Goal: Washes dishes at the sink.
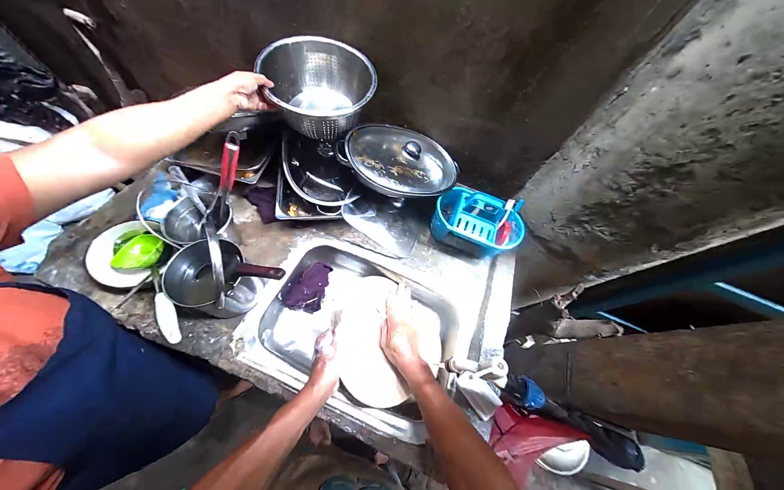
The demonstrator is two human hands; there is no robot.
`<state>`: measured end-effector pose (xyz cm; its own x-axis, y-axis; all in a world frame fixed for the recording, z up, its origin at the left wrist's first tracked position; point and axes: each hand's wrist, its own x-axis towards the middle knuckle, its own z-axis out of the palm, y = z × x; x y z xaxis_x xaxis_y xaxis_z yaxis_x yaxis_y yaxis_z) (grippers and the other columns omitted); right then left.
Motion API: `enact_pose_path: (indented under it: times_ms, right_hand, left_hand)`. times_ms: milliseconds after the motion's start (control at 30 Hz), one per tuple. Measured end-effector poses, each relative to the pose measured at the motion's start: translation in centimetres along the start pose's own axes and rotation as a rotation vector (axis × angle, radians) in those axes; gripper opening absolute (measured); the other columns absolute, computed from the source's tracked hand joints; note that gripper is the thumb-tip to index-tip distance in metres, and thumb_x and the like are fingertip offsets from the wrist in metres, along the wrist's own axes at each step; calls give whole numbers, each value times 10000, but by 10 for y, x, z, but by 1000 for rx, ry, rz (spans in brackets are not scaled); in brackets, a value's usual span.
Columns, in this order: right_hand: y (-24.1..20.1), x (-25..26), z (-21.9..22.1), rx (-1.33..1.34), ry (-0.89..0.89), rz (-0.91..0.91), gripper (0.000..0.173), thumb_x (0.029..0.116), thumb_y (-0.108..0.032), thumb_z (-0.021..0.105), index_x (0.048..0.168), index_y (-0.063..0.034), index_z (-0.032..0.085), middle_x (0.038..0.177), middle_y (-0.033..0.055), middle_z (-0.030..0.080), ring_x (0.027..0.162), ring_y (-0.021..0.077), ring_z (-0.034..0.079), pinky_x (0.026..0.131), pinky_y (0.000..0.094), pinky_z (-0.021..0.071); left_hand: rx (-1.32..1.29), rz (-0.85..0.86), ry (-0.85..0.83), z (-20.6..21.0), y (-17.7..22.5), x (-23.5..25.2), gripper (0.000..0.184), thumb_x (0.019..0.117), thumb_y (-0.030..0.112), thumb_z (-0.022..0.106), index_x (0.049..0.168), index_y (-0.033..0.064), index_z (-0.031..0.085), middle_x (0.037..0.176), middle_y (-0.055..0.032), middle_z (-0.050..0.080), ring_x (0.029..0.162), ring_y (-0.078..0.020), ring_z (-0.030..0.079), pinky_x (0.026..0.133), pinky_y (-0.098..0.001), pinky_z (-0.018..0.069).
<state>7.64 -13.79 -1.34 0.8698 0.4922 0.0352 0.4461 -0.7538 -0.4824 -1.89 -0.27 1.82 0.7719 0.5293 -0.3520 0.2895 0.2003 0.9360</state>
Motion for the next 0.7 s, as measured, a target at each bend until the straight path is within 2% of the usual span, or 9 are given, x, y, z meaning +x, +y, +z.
enact_pose_path:
  times_ms: [67,133,233,333,400,467,600,633,700]
  right_hand:
    - [-22,9,-10,112,-76,4,493,1026,-162,454,1474,37,505,1492,262,515,1448,407,424,1224,517,298]
    - [-49,-3,-16,255,-243,-103,474,1022,-142,466,1454,42,523,1448,244,563,1416,379,472,1212,503,333]
    - [-63,-29,-20,305,-453,-302,486,1042,-147,436,1475,68,480,1516,250,495,1465,377,411,1236,497,286]
    - [-48,-61,-12,223,-491,-427,526,1046,-206,448,1552,-63,440,1601,146,430,1527,315,325,1253,493,264]
    - [-30,-75,-16,134,-401,-479,472,1025,-219,538,1494,-158,549,1535,90,530,1476,307,418,1215,494,337]
    - [-12,-76,-32,57,-258,-478,394,948,-193,664,1340,-238,680,1336,106,668,1279,337,591,1097,520,461]
    - [-11,-59,-61,201,86,-591,273,900,-324,745,1125,-171,750,1029,112,725,1023,304,680,980,480,524]
    - [-19,-52,-66,296,157,-589,303,912,-373,738,1091,-130,757,997,118,730,980,288,690,915,446,554]
    - [-37,-43,-71,478,249,-452,328,899,-332,754,1047,-39,749,985,152,732,941,275,710,849,426,594]
  left_hand:
    - [22,-8,-31,9,-1,-1,442,1107,157,368,1455,-100,459,1492,-266,486,1390,-278,472,1172,-382,368]
    - [54,-57,5,16,6,4,434,1119,245,399,1356,-83,555,1337,-238,609,1237,-253,594,1076,-403,477]
    - [45,-113,37,5,12,26,465,1129,266,355,1409,-78,494,1366,-257,569,1228,-293,573,1052,-460,472]
    - [56,-119,24,-16,18,46,413,1121,212,388,1428,-38,505,1402,-207,573,1254,-249,571,1063,-426,473]
    - [88,-187,-36,-35,26,52,413,1118,236,410,1432,-12,510,1408,-176,578,1259,-228,569,1064,-423,471]
    - [79,-276,-88,-57,30,62,383,1104,263,453,1375,16,562,1268,-131,651,1113,-185,629,955,-396,531]
    - [-102,-442,-230,-85,21,72,289,1101,266,423,1211,70,604,926,-67,697,802,-143,686,693,-333,593]
    - [-182,-449,-265,-86,21,72,327,1107,296,390,1205,78,613,938,-74,712,817,-156,700,705,-345,603]
    - [-368,-458,-356,-86,16,69,598,1094,532,260,1352,101,585,1136,-120,712,1001,-230,699,847,-437,595]
